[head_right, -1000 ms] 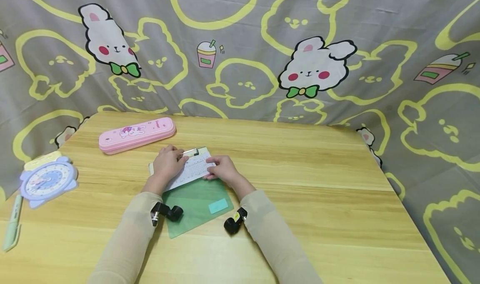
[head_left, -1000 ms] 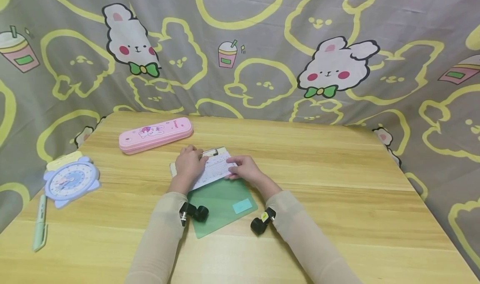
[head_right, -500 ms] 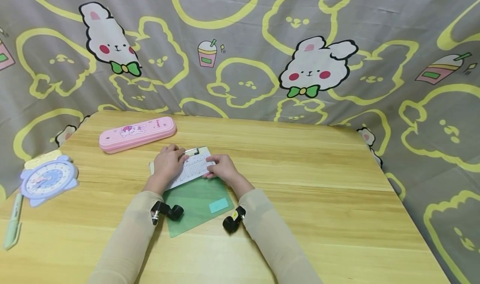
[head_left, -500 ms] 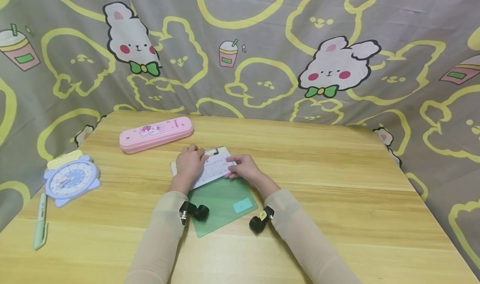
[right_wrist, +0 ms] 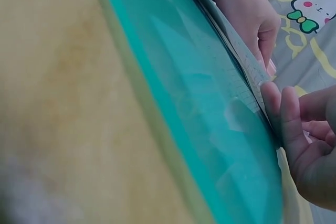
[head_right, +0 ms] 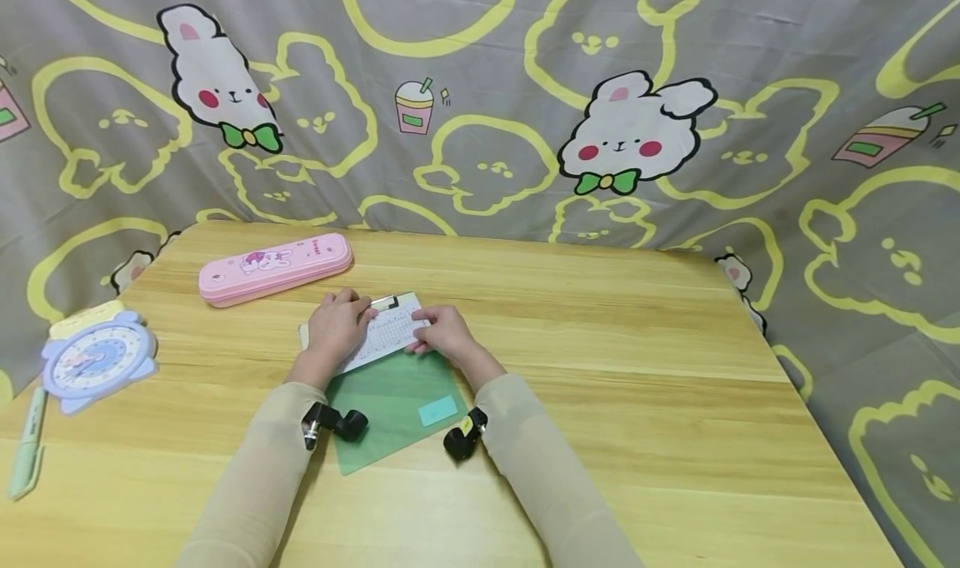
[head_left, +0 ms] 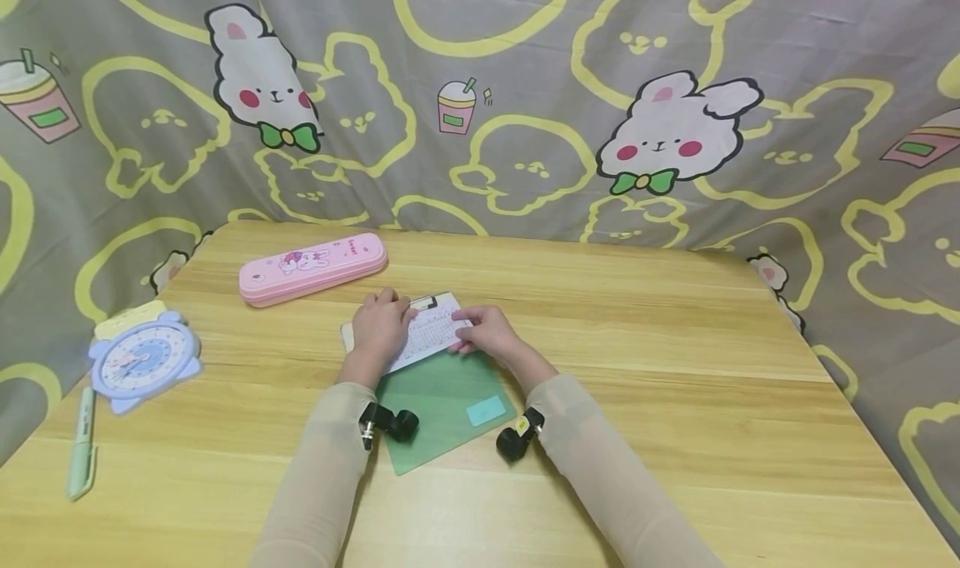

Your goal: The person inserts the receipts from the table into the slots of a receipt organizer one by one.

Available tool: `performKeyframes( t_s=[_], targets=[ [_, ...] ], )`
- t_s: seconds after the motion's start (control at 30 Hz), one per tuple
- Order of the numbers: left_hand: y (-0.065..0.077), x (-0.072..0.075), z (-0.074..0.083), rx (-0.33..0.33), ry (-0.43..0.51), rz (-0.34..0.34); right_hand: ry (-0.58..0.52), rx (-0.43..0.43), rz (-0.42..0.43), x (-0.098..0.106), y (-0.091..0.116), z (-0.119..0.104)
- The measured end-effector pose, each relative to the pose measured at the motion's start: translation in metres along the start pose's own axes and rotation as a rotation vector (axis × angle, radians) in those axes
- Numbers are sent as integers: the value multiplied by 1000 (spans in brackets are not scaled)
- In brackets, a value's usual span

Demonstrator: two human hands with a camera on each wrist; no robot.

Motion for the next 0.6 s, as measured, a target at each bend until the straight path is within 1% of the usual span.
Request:
performKeyframes(
  t_s=[0.2, 0.3, 0.4, 0.43, 0.6],
  targets=[
    [1, 0, 0, -5, 11, 16, 8, -17, 2, 0, -4, -1],
    [0, 0, 0, 0, 10, 10, 16, -30, 0, -1, -7, -2],
    [0, 0, 0, 6, 6, 0, 20, -24, -1, -1, -8, -4],
    [0, 0, 0, 8, 4, -4, 25, -23, -4, 0, -5, -8],
    [1, 0, 0, 6, 2, -8, 39, -18, 0, 0, -5, -10]
  ],
)
Point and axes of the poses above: each hand's wrist, its own y-axis away from the middle knuckle, its own x-axis out of the back of the hand, z = x × y, the point moved 1 cm from there along -y, towards the middle knuckle, and after that the axes turned 15 degrees about y, right-handed, at the moved point
